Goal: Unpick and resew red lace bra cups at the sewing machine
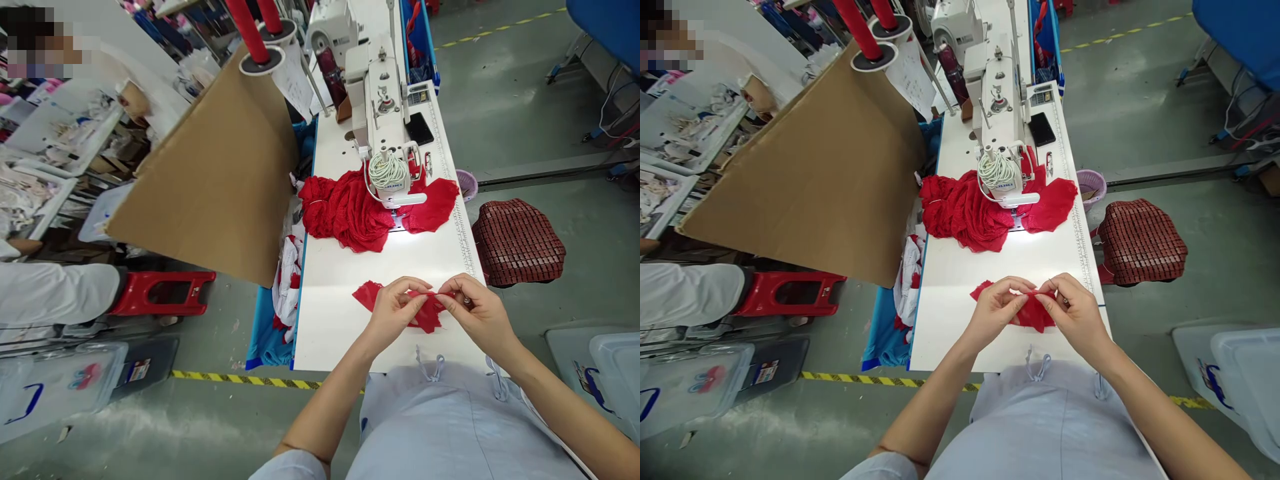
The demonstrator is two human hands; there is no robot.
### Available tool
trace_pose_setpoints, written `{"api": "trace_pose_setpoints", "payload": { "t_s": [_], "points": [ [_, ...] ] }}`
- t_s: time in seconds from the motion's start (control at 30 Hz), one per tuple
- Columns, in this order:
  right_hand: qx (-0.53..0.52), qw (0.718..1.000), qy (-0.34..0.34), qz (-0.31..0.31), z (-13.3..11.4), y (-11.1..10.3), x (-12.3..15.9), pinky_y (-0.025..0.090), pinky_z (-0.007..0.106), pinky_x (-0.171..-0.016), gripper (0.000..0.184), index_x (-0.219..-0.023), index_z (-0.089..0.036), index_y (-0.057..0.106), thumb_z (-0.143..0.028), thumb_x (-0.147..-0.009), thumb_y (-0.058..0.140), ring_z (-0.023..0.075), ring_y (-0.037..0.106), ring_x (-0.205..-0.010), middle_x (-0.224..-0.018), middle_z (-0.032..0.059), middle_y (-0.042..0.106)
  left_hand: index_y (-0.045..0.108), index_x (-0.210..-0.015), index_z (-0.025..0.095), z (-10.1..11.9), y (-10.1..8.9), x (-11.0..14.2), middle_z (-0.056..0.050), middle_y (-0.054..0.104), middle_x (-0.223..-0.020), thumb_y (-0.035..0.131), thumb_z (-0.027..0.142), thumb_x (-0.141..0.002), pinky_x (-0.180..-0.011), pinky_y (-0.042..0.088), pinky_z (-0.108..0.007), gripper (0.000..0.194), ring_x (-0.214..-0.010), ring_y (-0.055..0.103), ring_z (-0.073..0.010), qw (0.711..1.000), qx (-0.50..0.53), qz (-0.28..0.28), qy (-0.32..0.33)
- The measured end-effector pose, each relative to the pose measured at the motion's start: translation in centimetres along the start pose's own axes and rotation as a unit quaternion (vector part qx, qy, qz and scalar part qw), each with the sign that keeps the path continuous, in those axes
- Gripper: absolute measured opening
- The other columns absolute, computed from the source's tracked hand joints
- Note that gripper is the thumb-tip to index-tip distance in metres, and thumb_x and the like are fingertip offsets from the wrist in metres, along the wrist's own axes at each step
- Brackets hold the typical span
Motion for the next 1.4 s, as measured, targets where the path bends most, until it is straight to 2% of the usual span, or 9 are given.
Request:
{"api": "trace_pose_setpoints", "payload": {
  "t_s": [0.1, 0.2, 0.47, 0.63, 0.73, 0.87, 0.97, 1.13, 1.4],
  "points": [
    [0.011, 1.0, -0.007, 0.0, -0.3, -0.3, 0.0, 0.042, 0.029, -0.053, 0.026, -0.078, -0.023, 0.064, -0.045, -0.093, 0.061, 0.0145, 0.05, -0.058, -0.074, 0.0021, 0.06, 0.068, -0.09, 0.017, 0.0, -0.3, 0.4, -0.004, 0.066, -0.079, 0.06, 0.038, -0.091, -0.055, 0.051, -0.024, 0.022, -0.059, 0.058, -0.011, 0.999, -0.034, 0.034, 0.017],
    [0.015, 1.0, -0.011, -0.001, -0.6, -0.5, 0.0, 0.043, 0.03, -0.055, 0.024, -0.078, -0.024, 0.063, -0.043, -0.093, 0.061, 0.0154, 0.051, -0.06, -0.073, 0.0022, 0.06, 0.07, -0.091, 0.019, 0.4, -0.5, 0.7, -0.006, 0.068, -0.094, 0.057, 0.033, -0.093, -0.062, 0.053, -0.027, 0.019, -0.07, 0.062, -0.0132, 0.988, -0.1, 0.072, 0.089],
    [0.028, 0.998, -0.059, -0.006, -1.8, -1.2, 0.1, 0.039, 0.028, -0.05, 0.01, -0.085, -0.025, 0.064, -0.027, -0.094, 0.059, 0.0119, 0.047, -0.057, -0.085, 0.0018, 0.061, 0.076, -0.099, 0.022, 3.0, -0.3, 1.1, -0.005, 0.063, -0.086, 0.061, 0.024, -0.09, -0.07, 0.051, -0.026, 0.017, -0.08, 0.061, -0.0151, 0.978, -0.148, 0.037, 0.145],
    [0.048, 0.993, -0.059, 0.085, -2.9, -1.8, 0.4, 0.036, 0.029, -0.049, 0.006, -0.09, -0.025, 0.063, -0.028, -0.093, 0.059, 0.0108, 0.041, -0.051, -0.083, 0.0011, 0.061, 0.071, -0.086, 0.017, 3.7, -0.1, 1.0, -0.005, 0.065, -0.083, 0.064, 0.036, -0.085, -0.055, 0.051, -0.025, 0.02, -0.064, 0.06, -0.0127, 0.999, -0.005, 0.033, 0.02],
    [0.032, 0.999, -0.015, 0.015, -2.7, -1.1, 0.6, 0.033, 0.029, -0.047, 0.012, -0.085, -0.025, 0.066, -0.036, -0.09, 0.063, 0.0126, 0.039, -0.048, -0.059, -0.0034, 0.05, 0.069, -0.086, 0.016, 3.8, 0.2, 0.8, -0.003, 0.067, -0.073, 0.07, 0.045, -0.08, -0.051, 0.051, -0.023, 0.03, -0.059, 0.06, -0.0127, 0.997, 0.05, 0.048, -0.047],
    [-0.062, 0.992, 0.092, -0.064, -1.7, -0.3, 0.6, 0.028, 0.027, -0.043, 0.031, -0.095, -0.022, 0.066, -0.05, -0.08, 0.069, 0.0115, 0.033, -0.046, -0.055, -0.0056, 0.047, 0.068, -0.088, 0.016, 4.4, 0.4, 0.6, -0.003, 0.068, -0.073, 0.07, 0.045, -0.079, -0.052, 0.052, -0.022, 0.031, -0.058, 0.058, -0.0111, 0.997, 0.058, 0.055, -0.022],
    [-0.141, 0.974, 0.139, -0.106, -1.5, -0.6, 0.2, 0.029, 0.026, -0.046, 0.037, -0.08, -0.021, 0.063, -0.058, -0.08, 0.067, 0.0114, 0.038, -0.052, -0.063, -0.0019, 0.053, 0.068, -0.088, 0.017, 4.7, 0.2, 0.5, -0.002, 0.066, -0.073, 0.066, 0.04, -0.082, -0.053, 0.051, -0.023, 0.024, -0.059, 0.057, -0.0112, 0.998, 0.026, 0.064, 0.003],
    [-0.203, 0.966, 0.135, -0.083, -1.9, -2.3, -0.3, 0.03, 0.024, -0.048, 0.041, -0.075, -0.02, 0.061, -0.06, -0.082, 0.069, 0.0103, 0.037, -0.058, -0.074, -0.0001, 0.053, 0.071, -0.09, 0.019, 4.7, 0.1, 0.3, -0.005, 0.066, -0.093, 0.057, 0.031, -0.089, -0.07, 0.057, -0.027, 0.018, -0.085, 0.064, -0.0168, 0.994, -0.05, 0.06, 0.071],
    [-0.156, 0.976, 0.148, -0.031, -0.3, -2.8, -0.3, 0.037, 0.024, -0.051, 0.041, -0.085, -0.022, 0.062, -0.061, -0.08, 0.07, 0.0114, 0.044, -0.058, -0.07, -0.0007, 0.054, 0.064, -0.085, 0.016, 4.8, 1.0, -0.4, -0.004, 0.07, -0.081, 0.06, 0.046, -0.09, -0.076, 0.055, -0.028, 0.03, -0.073, 0.064, -0.0138, 0.999, 0.032, -0.024, 0.005]
  ]
}}
Point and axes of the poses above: each hand's wrist, its own x-axis away from the middle knuckle, its own y-axis out of the palm, z = x × y, the point moved 2 cm from there along -x, towards the middle knuckle
